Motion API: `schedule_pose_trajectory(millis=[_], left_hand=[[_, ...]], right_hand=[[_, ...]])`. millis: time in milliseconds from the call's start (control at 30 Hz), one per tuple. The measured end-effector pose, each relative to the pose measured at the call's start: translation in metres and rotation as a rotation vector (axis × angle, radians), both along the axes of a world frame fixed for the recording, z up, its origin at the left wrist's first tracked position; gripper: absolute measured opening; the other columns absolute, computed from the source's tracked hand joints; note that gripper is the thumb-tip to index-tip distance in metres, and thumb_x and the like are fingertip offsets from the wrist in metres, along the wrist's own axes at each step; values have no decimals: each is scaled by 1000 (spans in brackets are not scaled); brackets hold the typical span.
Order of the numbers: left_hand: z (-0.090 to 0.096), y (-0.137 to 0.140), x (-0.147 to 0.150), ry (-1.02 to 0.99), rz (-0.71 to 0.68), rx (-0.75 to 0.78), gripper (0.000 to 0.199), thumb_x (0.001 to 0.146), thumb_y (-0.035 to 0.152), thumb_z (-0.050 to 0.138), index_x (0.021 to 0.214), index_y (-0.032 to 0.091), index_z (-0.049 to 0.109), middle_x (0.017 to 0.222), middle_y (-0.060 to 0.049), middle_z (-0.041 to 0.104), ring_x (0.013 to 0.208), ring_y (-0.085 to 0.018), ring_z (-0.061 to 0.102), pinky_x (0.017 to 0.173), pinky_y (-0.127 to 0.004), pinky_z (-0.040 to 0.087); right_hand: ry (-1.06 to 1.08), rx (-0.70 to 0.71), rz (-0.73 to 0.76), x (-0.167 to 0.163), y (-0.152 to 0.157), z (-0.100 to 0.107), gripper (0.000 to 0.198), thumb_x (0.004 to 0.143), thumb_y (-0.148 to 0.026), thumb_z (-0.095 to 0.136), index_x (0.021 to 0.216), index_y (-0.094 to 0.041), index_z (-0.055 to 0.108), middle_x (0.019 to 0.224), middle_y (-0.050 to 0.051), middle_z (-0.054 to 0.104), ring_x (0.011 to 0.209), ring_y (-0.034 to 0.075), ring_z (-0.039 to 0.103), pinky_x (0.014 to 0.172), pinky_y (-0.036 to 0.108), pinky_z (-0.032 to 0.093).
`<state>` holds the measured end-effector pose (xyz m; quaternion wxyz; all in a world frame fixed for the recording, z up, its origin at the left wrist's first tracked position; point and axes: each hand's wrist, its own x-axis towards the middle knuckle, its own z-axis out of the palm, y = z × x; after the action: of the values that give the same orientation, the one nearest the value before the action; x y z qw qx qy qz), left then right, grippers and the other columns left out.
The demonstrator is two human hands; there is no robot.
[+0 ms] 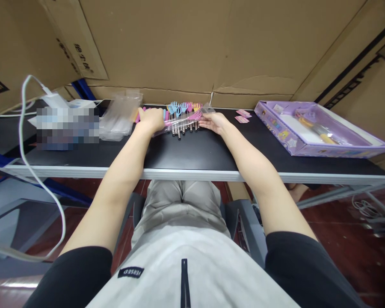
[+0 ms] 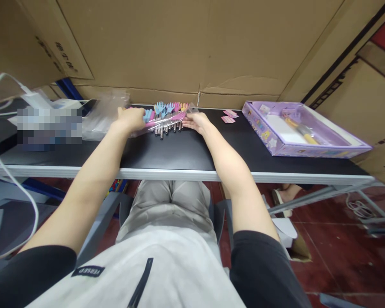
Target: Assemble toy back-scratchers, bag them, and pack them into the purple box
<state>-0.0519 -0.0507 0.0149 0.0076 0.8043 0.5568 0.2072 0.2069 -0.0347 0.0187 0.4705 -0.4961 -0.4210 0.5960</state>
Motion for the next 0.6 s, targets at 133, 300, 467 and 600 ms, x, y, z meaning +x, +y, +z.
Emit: schedule_pose_trajectory(millis=[133, 300, 467, 600], left_hand=[[-3, -7, 29, -10, 51, 45, 49, 96, 30, 55, 143, 14, 60, 143, -22, 62, 140, -41, 52, 118, -61, 39], [-18, 6, 44, -45, -234, -95, 63, 96, 19, 50, 159, 23, 48, 165, -12, 46, 153, -29, 43, 127, -45, 34], [-25, 19, 35, -77, -286, -204, 70, 92, 13, 46, 161, 21, 47, 169, -9, 42, 156, -25, 40, 129, -38, 31], [-22, 17, 32, -91, -260, -202, 71, 90, 9, 44, 161, 17, 48, 168, -10, 43, 155, -23, 42, 129, -38, 30]], right_hand=[[-21, 7, -1, 0, -1, 0, 17, 101, -5, 52, 88, -15, 58, 70, 4, 67, 63, 11, 66, 68, 23, 59], [-14, -1, 25, 0, 1, -2, 13, 99, -7, 55, 90, -15, 59, 75, 6, 70, 65, 12, 67, 70, 24, 59], [-7, 7, 14, 1, 0, 2, 13, 99, -8, 53, 92, -16, 60, 76, 6, 70, 68, 13, 67, 73, 26, 60], [-55, 61, -92, 9, 4, 7, 12, 96, -10, 53, 89, -17, 59, 79, 4, 69, 73, 12, 67, 80, 28, 61]])
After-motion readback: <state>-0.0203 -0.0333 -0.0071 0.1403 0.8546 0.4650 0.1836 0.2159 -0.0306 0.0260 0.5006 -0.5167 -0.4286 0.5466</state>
